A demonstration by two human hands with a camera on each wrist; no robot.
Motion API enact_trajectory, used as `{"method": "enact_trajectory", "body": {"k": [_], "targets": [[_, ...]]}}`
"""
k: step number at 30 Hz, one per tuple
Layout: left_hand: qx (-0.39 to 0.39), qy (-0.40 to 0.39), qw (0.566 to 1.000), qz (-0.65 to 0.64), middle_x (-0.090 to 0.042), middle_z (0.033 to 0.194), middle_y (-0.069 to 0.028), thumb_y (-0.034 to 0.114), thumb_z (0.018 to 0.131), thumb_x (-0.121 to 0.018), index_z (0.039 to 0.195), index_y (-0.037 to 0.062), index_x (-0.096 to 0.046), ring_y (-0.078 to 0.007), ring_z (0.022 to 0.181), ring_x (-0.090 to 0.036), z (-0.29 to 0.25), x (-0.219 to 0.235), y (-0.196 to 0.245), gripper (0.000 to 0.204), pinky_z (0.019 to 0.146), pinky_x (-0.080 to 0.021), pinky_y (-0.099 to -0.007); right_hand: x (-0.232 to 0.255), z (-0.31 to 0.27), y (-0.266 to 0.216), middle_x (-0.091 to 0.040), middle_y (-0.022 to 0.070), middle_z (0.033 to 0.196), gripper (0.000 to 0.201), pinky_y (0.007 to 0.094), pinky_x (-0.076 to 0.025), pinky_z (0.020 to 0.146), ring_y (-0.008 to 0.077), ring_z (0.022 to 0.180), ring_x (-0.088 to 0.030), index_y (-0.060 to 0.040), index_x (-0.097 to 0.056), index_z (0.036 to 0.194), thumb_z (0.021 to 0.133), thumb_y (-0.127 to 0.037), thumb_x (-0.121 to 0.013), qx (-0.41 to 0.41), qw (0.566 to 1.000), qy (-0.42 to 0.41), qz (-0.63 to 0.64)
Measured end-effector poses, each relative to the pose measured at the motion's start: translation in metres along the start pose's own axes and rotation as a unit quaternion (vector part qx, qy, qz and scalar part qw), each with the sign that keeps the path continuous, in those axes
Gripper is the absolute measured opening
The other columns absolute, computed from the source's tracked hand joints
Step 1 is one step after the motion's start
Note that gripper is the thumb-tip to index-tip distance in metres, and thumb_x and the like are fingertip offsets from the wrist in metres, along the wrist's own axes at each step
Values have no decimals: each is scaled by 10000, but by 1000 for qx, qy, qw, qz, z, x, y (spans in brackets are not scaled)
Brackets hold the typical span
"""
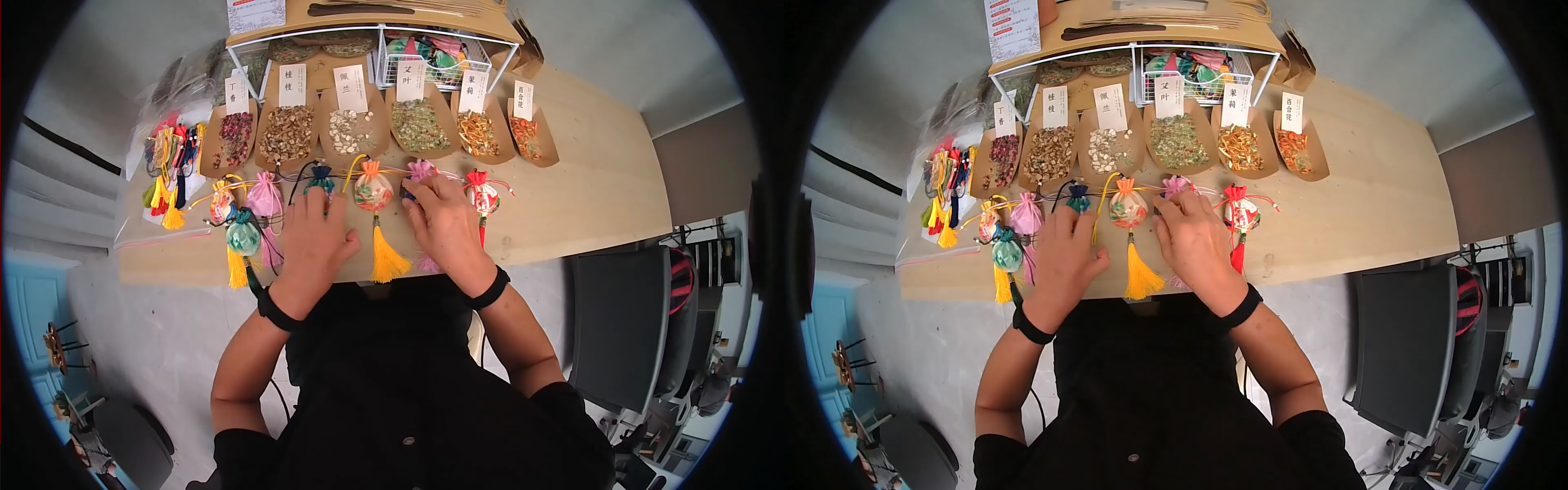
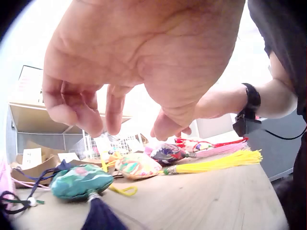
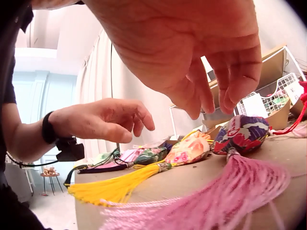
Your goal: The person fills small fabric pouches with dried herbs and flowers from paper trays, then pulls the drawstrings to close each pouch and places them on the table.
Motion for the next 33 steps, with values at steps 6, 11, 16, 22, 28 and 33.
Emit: {"method": "enact_trajectory", "body": {"k": [6, 11, 16, 22, 28, 33], "targets": [[-45, 8, 999, -12, -507, 1082, -143, 181, 723, -764, 1249, 35, -608, -330, 1010, -534, 22, -26, 27, 568, 845, -451, -452, -6, -7, 10, -673, 96, 1113, 244, 424, -569, 814, 307, 992, -658, -49, -783, 1083, 844, -91, -798, 6, 1000, -11, -12], [-55, -8, 998, -8, -502, 1083, -143, 164, 714, -757, 1270, 33, -604, -336, 1017, -530, 30, -36, 30, 592, 839, -444, -457, -3, -9, 16, -675, 107, 1118, 241, 421, -571, 823, 309, 1007, -666, -41, -782, 1082, 845, -82, -796, 3, 1000, 4, -6], [-47, -18, 999, -2, -503, 1105, -152, 170, 720, -768, 1280, 28, -598, -354, 1043, -527, 29, -39, 30, 602, 867, -446, -469, 1, -15, 20, -695, 131, 1169, 253, 421, -575, 868, 325, 1042, -682, -27, -775, 1091, 844, -77, -796, 4, 999, 16, 44], [-30, -18, 999, -31, -494, 1125, -159, 175, 748, -786, 1271, 15, -593, -356, 1059, -522, 22, -17, 32, 580, 895, -446, -475, 35, -34, 40, -702, 144, 1198, 282, 434, -575, 908, 348, 1078, -677, -47, -768, 1141, 863, -91, -778, -44, 998, 43, -16], [-35, -5, 998, -56, -492, 1139, -160, 168, 758, -794, 1260, 17, -592, -362, 1055, -528, 19, -1, 36, 561, 908, -447, -478, 45, -50, 66, -670, 187, 1232, 315, 455, -551, 933, 380, 1079, -644, -39, -745, 1150, 839, -85, -778, -77, 993, 19, -91], [-42, 9, 997, -59, -496, 1129, -155, 201, 772, -777, 1234, 21, -602, -345, 1039, -528, 17, 15, 37, 525, 886, -449, -466, 39, -49, 71, -656, 199, 1285, 362, 467, -539, 975, 392, 1124, -633, -58, -742, 1198, 839, -88, -777, -81, 993, 16, -81]]}}
Point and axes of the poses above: each hand's wrist, its own z-axis towards the middle knuckle, its own x-axis out of the back of the hand, y = z × x, the point moved 2 cm from there along z, towards the middle knuckle
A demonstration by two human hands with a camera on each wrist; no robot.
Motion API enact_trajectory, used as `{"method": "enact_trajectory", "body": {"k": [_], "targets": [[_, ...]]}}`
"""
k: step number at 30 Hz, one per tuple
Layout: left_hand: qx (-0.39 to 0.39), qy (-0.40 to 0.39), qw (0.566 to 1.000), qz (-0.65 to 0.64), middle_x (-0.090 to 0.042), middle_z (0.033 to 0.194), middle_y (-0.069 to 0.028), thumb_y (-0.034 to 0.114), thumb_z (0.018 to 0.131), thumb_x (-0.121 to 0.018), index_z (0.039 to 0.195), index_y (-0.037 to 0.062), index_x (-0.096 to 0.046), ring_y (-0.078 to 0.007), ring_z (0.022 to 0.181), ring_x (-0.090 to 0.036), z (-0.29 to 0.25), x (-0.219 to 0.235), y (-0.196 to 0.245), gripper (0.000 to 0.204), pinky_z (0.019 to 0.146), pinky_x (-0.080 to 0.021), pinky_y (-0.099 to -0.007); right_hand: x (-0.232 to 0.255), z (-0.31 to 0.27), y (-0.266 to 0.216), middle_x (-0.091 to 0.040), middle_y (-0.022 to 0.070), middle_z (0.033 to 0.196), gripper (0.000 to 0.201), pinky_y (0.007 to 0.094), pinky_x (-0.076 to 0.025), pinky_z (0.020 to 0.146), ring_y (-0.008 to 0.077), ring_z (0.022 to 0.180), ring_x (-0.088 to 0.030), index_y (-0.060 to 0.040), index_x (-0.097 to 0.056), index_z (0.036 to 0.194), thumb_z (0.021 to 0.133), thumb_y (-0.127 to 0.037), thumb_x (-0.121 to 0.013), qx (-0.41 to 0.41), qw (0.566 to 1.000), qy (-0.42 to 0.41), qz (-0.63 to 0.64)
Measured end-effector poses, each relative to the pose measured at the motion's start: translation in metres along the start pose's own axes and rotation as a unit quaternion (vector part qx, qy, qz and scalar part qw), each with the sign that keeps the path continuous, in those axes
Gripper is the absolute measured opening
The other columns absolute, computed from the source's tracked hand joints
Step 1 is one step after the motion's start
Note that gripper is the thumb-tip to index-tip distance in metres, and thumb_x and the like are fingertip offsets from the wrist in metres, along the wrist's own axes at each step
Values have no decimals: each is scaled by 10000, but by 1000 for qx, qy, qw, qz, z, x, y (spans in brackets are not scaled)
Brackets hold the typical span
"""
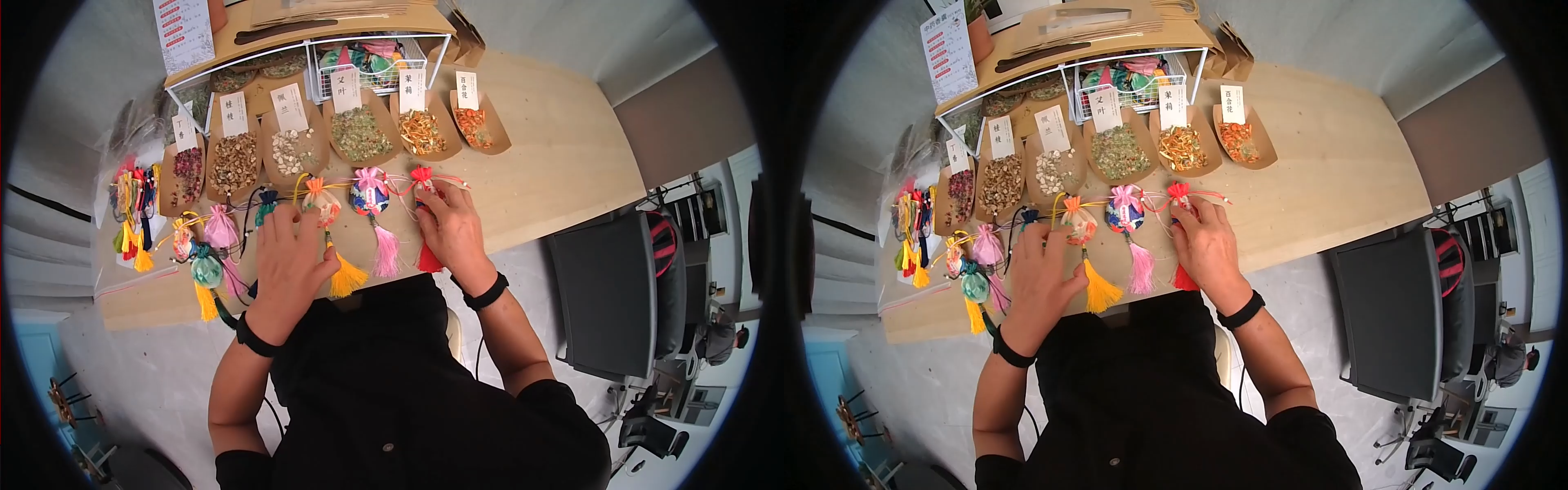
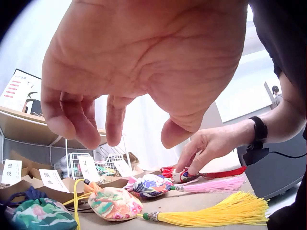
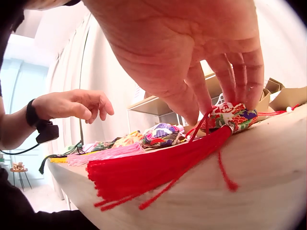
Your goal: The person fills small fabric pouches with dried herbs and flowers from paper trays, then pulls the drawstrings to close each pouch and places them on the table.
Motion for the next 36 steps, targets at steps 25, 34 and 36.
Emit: {"method": "enact_trajectory", "body": {"k": [25, 34, 36], "targets": [[427, 63, 892, 132, -586, 1335, -280, 580, 769, -855, 1310, 64, -588, -448, 1150, -665, -47, 118, -416, 793, 959, -548, -483, 39, 16, -46, -711, 176, 1162, 167, 346, -548, 874, 252, 989, -684, 35, -732, 1141, 1005, -43, -677, -36, 990, 33, 129], [486, -44, 871, 55, -469, 1472, -328, 681, 689, -856, 1512, 28, -451, -480, 1340, -551, -28, 103, -461, 1126, 1115, -474, -469, 35, 29, -65, -721, 166, 1108, 154, 351, -544, 871, 255, 960, -686, 44, -741, 1118, 1000, -23, -668, -36, 989, -13, 143], [490, -47, 870, 36, -448, 1482, -348, 661, 683, -860, 1513, 4, -437, -490, 1344, -543, -28, 102, -467, 1140, 1120, -470, -461, 30, 31, -69, -725, 168, 1109, 155, 360, -543, 888, 264, 978, -692, 45, -745, 1116, 993, -16, -673, -22, 988, -20, 154]]}}
Point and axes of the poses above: each hand's wrist, its own z-axis towards the middle knuckle, its own x-axis out of the back of the hand, y = z × x, the point moved 2 cm from there along z, towards the middle knuckle
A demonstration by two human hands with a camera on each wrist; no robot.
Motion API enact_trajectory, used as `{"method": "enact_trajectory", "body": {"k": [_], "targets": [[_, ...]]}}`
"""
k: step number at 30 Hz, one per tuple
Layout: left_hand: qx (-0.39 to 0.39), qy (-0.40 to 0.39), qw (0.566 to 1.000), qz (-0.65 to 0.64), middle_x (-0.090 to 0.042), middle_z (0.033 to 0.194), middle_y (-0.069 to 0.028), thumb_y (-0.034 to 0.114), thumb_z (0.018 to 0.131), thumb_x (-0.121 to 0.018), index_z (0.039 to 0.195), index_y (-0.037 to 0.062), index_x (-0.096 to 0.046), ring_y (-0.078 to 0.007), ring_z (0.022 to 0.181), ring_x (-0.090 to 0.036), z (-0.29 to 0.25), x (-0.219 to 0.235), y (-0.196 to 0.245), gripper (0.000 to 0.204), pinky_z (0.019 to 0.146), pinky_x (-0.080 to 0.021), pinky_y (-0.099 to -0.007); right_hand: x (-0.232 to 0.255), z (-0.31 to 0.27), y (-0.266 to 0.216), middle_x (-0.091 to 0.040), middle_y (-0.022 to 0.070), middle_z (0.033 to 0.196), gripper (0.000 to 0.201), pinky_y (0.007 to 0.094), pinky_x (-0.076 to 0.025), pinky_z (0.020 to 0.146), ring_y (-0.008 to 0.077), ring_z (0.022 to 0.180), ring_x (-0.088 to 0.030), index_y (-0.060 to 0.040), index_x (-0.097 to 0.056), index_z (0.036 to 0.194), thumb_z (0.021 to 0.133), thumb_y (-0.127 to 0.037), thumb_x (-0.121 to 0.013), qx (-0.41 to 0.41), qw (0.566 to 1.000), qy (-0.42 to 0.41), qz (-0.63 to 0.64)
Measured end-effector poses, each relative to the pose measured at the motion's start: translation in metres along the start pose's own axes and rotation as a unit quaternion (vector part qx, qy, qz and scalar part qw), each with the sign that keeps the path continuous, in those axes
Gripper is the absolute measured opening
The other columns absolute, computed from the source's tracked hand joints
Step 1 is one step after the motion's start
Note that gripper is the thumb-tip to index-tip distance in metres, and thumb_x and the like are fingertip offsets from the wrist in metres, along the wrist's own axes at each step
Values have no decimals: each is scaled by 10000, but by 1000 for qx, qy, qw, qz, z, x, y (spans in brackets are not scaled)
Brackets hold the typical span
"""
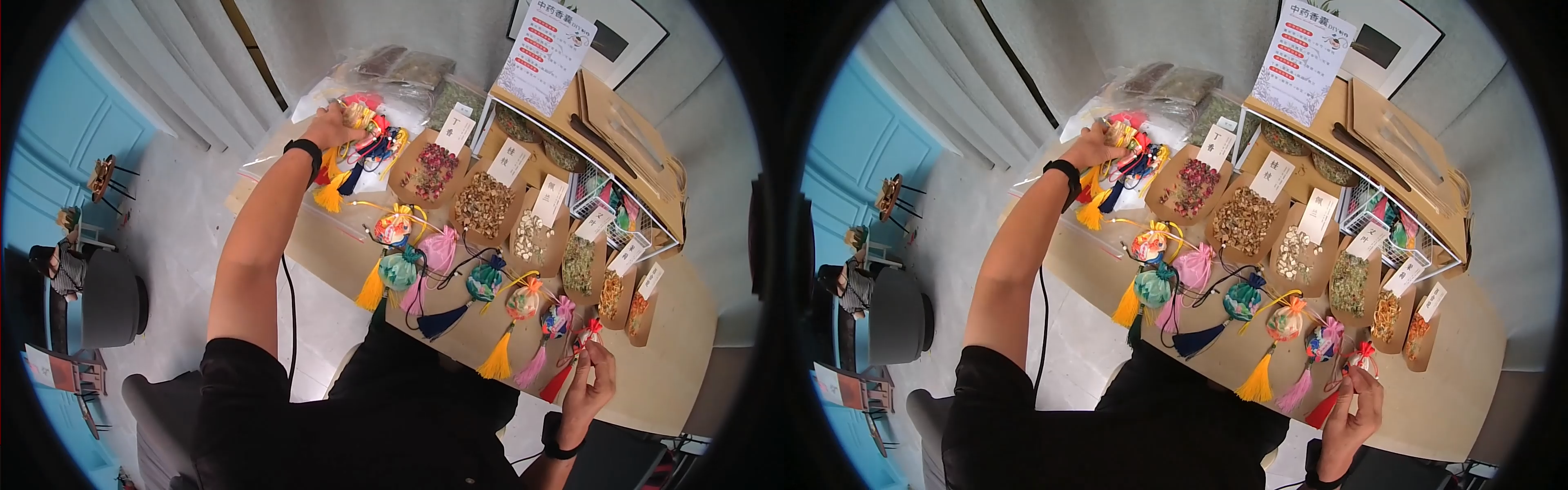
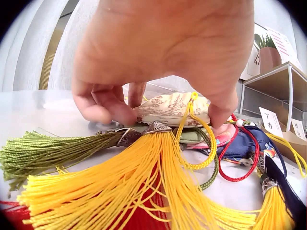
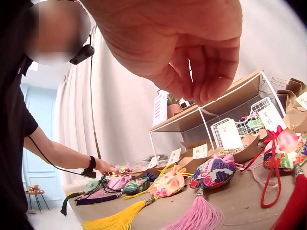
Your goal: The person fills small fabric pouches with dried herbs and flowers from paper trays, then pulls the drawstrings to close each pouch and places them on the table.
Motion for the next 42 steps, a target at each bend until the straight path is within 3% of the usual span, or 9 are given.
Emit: {"method": "enact_trajectory", "body": {"k": [3, 5, 8, 13, 17, 22, 27, 34, 42], "targets": [[4, -11, 1000, -17, -432, 1476, -370, 624, 676, -867, 1497, -38, -422, -498, 1346, -531, 2, 1, 0, 1145, 1120, -468, -455, -9, 4, -10, -730, 154, 1119, 138, 333, -538, 893, 229, 991, -691, 44, -746, 1104, 1003, -7, -668, 29, 1000, -6, 4], [5, -9, 999, -39, -437, 1452, -379, 594, 675, -872, 1467, -70, -426, -500, 1344, -526, -7, 5, 3, 1125, 1116, -469, -458, -13, 8, -23, -732, 169, 1110, 150, 370, -534, 925, 273, 1006, -692, 43, -749, 1103, 976, 4, -680, 34, 999, -11, 7], [-13, 77, 996, -43, -472, 1400, -350, 563, 673, -883, 1397, -81, -454, -486, 1314, -540, -12, 0, -5, 1060, 1099, -477, -467, -21, 13, -40, -735, 174, 1094, 155, 389, -528, 944, 294, 1005, -692, 44, -751, 1092, 954, 16, -687, 40, 999, -18, 30], [-126, 280, 949, -69, -583, 1223, -266, 386, 687, -881, 1271, -64, -489, -424, 1137, -598, -54, 15, 7, 836, 976, -503, -495, -32, 27, -74, -743, 161, 1084, 159, 376, -536, 913, 284, 989, -696, 29, -755, 1066, 911, 28, -718, 113, 992, -36, 53], [-202, 267, 925, -180, -566, 1165, -248, 275, 656, -867, 1265, -58, -479, -422, 1097, -583, -139, 39, 60, 795, 955, -492, -469, -48, 40, -105, -742, 160, 1088, 191, 386, -545, 902, 308, 996, -699, 12, -759, 1077, 887, 20, -746, 161, 979, -52, 112], [-286, 253, 909, -166, -497, 1086, -223, 208, 636, -838, 1257, -34, -469, -420, 1027, -536, -244, 34, 118, 761, 900, -459, -483, -68, 59, -156, -714, 157, 1181, 337, 401, -557, 884, 335, 1026, -696, -12, -729, 1179, 848, -12, -792, 273, 946, -50, 166], [-330, 225, 900, -175, -502, 1093, -209, 199, 658, -850, 1297, -7, -456, -421, 1035, -520, -302, 6, 156, 778, 873, -432, -498, -89, 61, -168, -696, 155, 1171, 373, 411, -567, 861, 347, 1019, -690, -26, -714, 1215, 854, -43, -802, 305, 931, -32, 197], [-395, 231, 870, -185, -525, 1133, -213, 300, 685, -904, 1325, 10, -472, -416, 1045, -534, -325, -33, 189, 824, 888, -432, -514, -85, 51, -144, -694, 134, 1100, 294, 393, -576, 738, 330, 874, -712, -29, -714, 1184, 898, -77, -768, 229, 945, -95, 215], [-370, 217, 893, -134, -515, 1186, -207, 318, 620, -928, 1359, -3, -485, -430, 1122, -521, -346, -58, 210, 919, 912, -429, -505, -87, 43, -119, -684, 99, 885, 120, 372, -527, 626, 274, 712, -681, -28, -725, 1017, 918, -91, -748, 131, 955, -144, 224]]}}
Point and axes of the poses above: each hand's wrist, its own z-axis towards the middle knuckle, its own x-axis out of the back of the hand, y = z × x, the point moved 2 cm from there along z, towards the middle knuckle
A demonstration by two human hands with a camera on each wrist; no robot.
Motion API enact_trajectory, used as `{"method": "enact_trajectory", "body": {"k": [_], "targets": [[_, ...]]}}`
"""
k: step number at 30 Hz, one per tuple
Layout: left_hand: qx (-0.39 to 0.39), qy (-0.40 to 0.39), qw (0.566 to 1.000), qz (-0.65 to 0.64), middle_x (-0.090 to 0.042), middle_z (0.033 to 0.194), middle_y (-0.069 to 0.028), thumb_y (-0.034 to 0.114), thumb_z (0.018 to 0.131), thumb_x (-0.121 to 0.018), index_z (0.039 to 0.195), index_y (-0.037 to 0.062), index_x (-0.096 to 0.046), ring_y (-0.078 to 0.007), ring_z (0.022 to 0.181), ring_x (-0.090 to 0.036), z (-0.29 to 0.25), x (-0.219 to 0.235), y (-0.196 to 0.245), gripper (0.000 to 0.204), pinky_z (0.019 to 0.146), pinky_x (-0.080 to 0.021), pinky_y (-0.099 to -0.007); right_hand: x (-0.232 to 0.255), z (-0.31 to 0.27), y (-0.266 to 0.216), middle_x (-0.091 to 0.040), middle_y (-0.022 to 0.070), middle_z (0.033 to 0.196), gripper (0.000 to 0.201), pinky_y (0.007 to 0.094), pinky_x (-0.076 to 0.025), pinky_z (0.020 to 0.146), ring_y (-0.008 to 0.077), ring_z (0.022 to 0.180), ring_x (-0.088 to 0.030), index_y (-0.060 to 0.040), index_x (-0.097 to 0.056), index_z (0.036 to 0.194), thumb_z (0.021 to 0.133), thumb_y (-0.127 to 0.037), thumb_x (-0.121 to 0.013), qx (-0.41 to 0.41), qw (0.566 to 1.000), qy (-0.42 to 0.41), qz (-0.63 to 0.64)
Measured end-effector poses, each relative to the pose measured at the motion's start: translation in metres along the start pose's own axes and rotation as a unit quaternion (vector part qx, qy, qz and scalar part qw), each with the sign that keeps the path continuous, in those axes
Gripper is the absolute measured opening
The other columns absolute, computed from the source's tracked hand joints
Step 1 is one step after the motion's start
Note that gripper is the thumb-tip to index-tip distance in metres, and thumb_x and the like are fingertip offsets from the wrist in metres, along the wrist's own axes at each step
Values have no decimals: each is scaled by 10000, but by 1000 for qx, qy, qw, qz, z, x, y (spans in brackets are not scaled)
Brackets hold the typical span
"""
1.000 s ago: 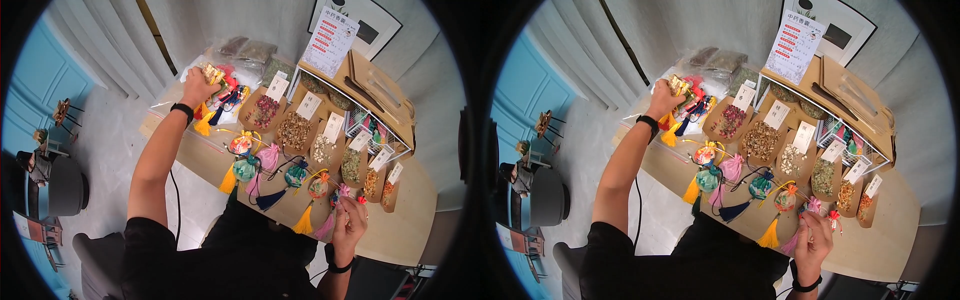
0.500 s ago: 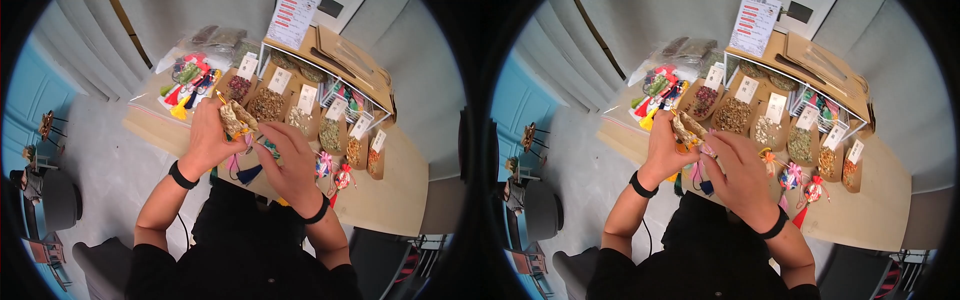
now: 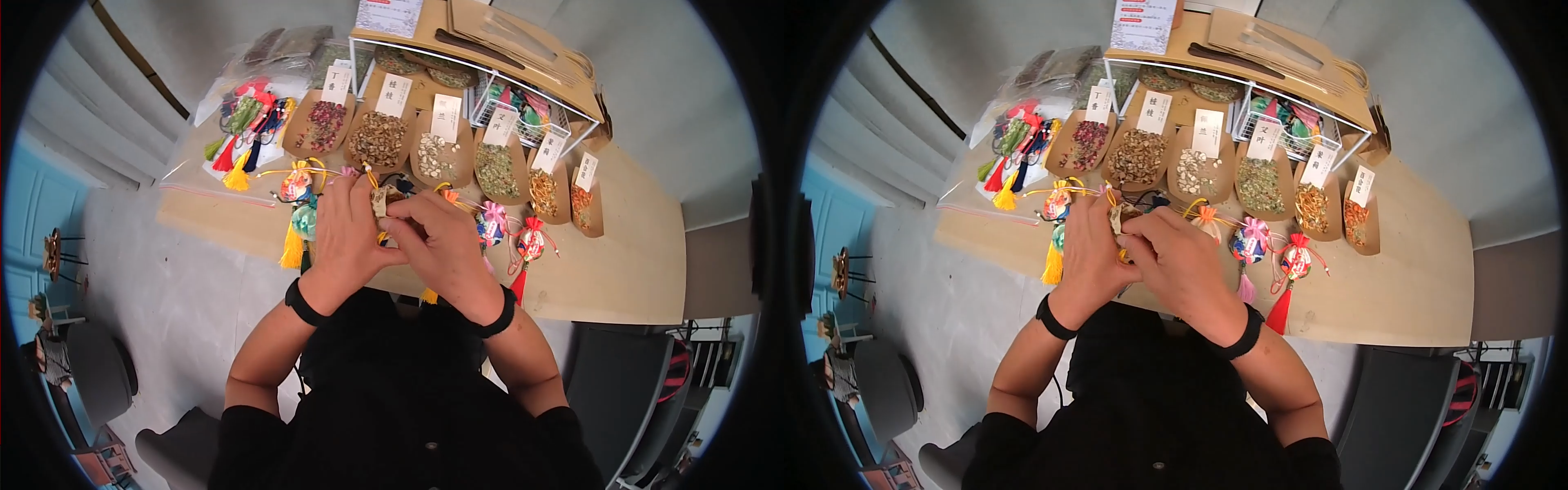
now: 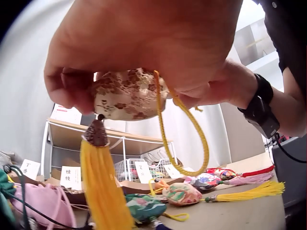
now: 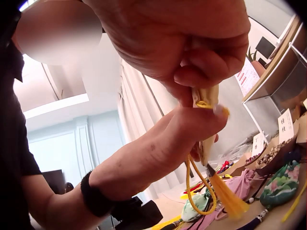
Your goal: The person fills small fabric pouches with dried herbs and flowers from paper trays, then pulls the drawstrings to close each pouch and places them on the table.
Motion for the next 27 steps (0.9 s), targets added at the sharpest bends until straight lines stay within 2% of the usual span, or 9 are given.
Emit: {"method": "enact_trajectory", "body": {"k": [4, 7, 8, 11, 14, 17, 23, 26, 27], "targets": [[43, 8, 998, 53, -513, 1174, -185, 342, 607, -930, 1312, 18, -534, -401, 1102, -521, -2, -6, 9, 871, 908, -424, -499, -4, -1, 4, -680, 115, 839, 114, 356, -518, 609, 259, 681, -671, -16, -712, 984, 920, -101, -753, -42, 998, 12, 33], [58, -18, 995, 76, -527, 1189, -169, 309, 708, -879, 1248, 50, -582, -388, 1037, -517, 2, 3, 12, 668, 876, -423, -493, -2, 0, 4, -681, 120, 815, 126, 343, -512, 598, 233, 651, -653, -9, -697, 960, 931, -118, -756, -80, 996, -6, 42], [57, -25, 995, 81, -526, 1179, -162, 317, 702, -880, 1229, 56, -593, -385, 1035, -516, 2, 2, 11, 655, 874, -423, -492, -1, 0, 4, -681, 120, 807, 135, 338, -509, 595, 221, 640, -646, -7, -692, 952, 936, -124, -757, -97, 994, -17, 43], [58, -35, 994, 84, -524, 1148, -146, 335, 690, -885, 1181, 67, -618, -376, 1026, -516, -1, 1, 9, 619, 865, -422, -484, -4, -1, 14, -684, 29, 802, 153, 259, -443, 484, 51, 572, -582, -9, -692, 1012, 990, -151, -746, -177, 977, -66, 98], [62, -34, 995, 75, -524, 1117, -137, 335, 687, -891, 1158, 65, -628, -365, 1016, -525, 0, 2, 7, 604, 852, -429, -474, -7, 3, 19, -674, -3, 791, 166, 245, -431, 463, 37, 581, -587, -16, -687, 1032, 1003, -170, -741, -193, 969, -73, 138], [65, -45, 993, 86, -526, 1107, -133, 329, 666, -902, 1142, 69, -623, -354, 1014, -536, -2, -1, -3, 610, 845, -441, -467, -10, 11, 15, -682, 62, 755, 171, 283, -487, 586, 91, 632, -594, 0, -699, 941, 944, -155, -771, -183, 974, -66, 114], [101, -35, 994, 38, -528, 1120, -138, 282, 636, -920, 1157, 68, -621, -365, 1041, -545, 4, 8, -22, 638, 869, -464, -488, -13, 42, 19, -716, 86, 771, 158, 283, -515, 617, 107, 646, -629, -7, -752, 1006, 961, -159, -753, -166, 973, -57, 149], [137, -31, 990, 19, -534, 1129, -147, 242, 638, -913, 1179, 61, -623, -382, 1056, -546, 8, 14, -42, 640, 889, -472, -499, -12, 78, 36, -741, 122, 797, 157, 324, -539, 631, 191, 648, -682, -6, -762, 1028, 957, -144, -741, -94, 993, -32, 61], [147, -31, 989, 17, -535, 1134, -151, 230, 640, -908, 1181, 58, -622, -386, 1060, -546, 9, 16, -47, 636, 892, -474, -501, -12, 91, 42, -749, 169, 907, 174, 394, -571, 718, 297, 771, -726, -11, -760, 1054, 933, -133, -734, -39, 998, -35, -19]]}}
Point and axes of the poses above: each hand's wrist, its own z-axis towards the middle knuckle, its own x-axis out of the back of the hand, y = z × x, the point moved 2 cm from there along z, towards the middle knuckle
